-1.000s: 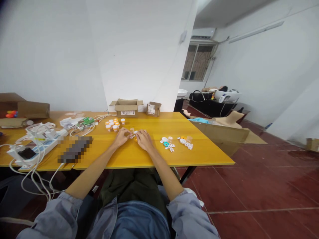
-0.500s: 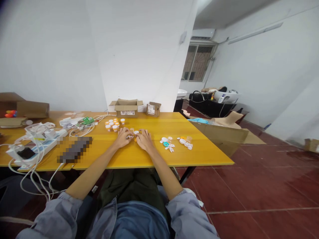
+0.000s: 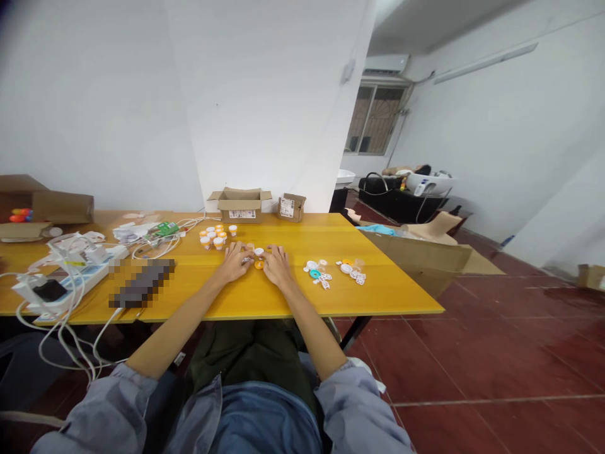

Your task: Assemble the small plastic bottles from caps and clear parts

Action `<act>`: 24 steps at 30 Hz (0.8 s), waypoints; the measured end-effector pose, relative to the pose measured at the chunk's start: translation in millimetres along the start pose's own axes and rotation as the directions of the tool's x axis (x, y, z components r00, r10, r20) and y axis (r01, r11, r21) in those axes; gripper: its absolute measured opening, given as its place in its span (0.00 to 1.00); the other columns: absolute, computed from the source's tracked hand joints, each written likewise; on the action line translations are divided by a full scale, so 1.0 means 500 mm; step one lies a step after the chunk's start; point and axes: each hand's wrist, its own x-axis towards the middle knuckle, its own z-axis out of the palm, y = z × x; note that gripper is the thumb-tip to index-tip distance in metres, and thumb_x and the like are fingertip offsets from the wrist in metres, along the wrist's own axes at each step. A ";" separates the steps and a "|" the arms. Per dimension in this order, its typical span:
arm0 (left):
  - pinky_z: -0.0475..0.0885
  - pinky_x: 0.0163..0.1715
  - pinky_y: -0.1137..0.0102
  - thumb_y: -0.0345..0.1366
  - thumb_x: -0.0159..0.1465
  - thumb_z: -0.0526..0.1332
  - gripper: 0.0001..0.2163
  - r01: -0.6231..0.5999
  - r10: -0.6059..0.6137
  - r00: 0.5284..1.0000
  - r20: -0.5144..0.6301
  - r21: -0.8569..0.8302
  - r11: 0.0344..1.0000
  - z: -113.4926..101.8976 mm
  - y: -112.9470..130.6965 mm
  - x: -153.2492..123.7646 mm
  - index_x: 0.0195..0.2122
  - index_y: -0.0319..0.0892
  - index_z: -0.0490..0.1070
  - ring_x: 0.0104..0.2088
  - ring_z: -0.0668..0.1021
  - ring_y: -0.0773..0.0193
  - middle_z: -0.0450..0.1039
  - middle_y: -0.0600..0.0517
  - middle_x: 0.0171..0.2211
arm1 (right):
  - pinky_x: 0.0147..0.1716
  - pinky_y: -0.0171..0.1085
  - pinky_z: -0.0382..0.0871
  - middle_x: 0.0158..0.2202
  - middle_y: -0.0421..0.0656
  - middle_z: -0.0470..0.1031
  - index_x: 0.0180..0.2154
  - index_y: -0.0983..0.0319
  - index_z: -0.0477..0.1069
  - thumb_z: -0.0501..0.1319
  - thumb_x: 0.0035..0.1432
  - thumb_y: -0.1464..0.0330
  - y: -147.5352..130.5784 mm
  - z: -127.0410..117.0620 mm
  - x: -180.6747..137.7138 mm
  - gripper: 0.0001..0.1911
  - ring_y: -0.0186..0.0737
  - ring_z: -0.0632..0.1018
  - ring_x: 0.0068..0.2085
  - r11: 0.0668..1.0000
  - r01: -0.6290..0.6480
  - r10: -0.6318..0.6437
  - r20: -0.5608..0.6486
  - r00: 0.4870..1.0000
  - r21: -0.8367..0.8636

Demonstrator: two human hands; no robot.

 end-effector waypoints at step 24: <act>0.64 0.53 0.59 0.35 0.62 0.66 0.02 0.076 -0.082 0.997 -0.015 -0.249 0.966 0.000 -0.006 0.014 0.32 0.47 0.78 0.50 0.70 0.54 0.74 0.50 0.43 | 0.51 0.47 0.65 0.48 0.48 0.73 0.34 0.56 0.77 0.60 0.60 0.73 0.015 0.006 0.005 0.09 0.49 0.70 0.50 0.999 0.018 -0.015 -0.078 0.997 0.035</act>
